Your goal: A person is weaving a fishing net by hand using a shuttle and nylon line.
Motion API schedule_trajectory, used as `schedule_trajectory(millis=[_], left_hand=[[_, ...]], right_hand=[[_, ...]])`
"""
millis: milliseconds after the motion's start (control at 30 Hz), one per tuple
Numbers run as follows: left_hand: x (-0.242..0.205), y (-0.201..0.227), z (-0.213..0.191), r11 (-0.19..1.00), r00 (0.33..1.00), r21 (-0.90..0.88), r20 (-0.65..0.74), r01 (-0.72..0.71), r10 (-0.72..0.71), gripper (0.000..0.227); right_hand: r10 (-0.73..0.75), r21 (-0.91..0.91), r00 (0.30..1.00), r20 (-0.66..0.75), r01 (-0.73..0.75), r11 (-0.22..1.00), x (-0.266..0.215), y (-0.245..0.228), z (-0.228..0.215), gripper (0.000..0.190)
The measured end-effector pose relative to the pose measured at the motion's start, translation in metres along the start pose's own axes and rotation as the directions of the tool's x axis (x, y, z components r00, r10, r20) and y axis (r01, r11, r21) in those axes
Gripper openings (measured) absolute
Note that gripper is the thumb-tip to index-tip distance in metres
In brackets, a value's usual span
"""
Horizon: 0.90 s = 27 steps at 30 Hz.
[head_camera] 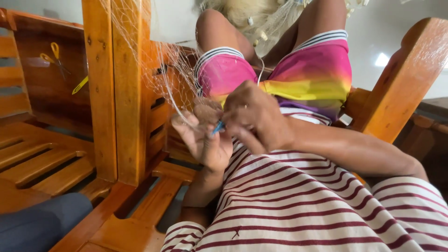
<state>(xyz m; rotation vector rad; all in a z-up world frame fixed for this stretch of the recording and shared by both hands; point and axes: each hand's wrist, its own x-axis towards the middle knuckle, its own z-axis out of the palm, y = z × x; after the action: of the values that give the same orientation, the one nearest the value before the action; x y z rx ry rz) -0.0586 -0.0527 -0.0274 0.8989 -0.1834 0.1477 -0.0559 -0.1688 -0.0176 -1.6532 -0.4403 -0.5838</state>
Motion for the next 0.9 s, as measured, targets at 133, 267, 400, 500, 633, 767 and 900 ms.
schedule_trajectory(millis=[133,267,400,500,633,767,900], left_hand=[[0.008,0.012,0.009,0.998,0.996,0.022,0.074,-0.056,0.055,0.038],[0.014,0.005,-0.012,0.988,0.986,0.077,0.117,-0.132,0.122,0.041],[0.031,0.024,0.021,0.972,0.972,0.108,0.127,-0.21,0.196,0.037],[0.044,0.021,0.01,0.947,0.951,0.13,0.141,-0.294,0.276,0.035],[0.052,0.023,-0.002,0.886,0.938,0.31,0.141,-0.346,0.316,0.036],[0.058,0.023,-0.009,0.862,0.925,0.336,0.156,-0.381,0.348,0.037],[0.052,0.026,-0.018,0.883,0.935,0.315,0.179,-0.349,0.306,0.037]], right_hand=[[-0.241,0.057,0.953,-0.181,0.255,0.965,0.011,-0.005,0.016,0.029],[-0.405,0.019,0.899,-0.169,0.413,0.91,-0.027,-0.004,0.021,0.02],[-0.561,0.048,0.82,-0.118,0.569,0.821,-0.122,-0.024,0.011,0.014],[-0.69,0.116,0.72,-0.077,0.694,0.711,-0.132,-0.028,-0.002,0.024],[-0.095,-0.356,0.98,0.173,0.153,0.922,0.001,-0.049,-0.043,0.017],[-0.021,-0.334,0.937,0.348,0.145,0.931,0.023,-0.046,-0.043,0.024],[-0.071,-0.155,0.967,0.246,0.111,0.982,0.036,-0.053,-0.042,0.02]])
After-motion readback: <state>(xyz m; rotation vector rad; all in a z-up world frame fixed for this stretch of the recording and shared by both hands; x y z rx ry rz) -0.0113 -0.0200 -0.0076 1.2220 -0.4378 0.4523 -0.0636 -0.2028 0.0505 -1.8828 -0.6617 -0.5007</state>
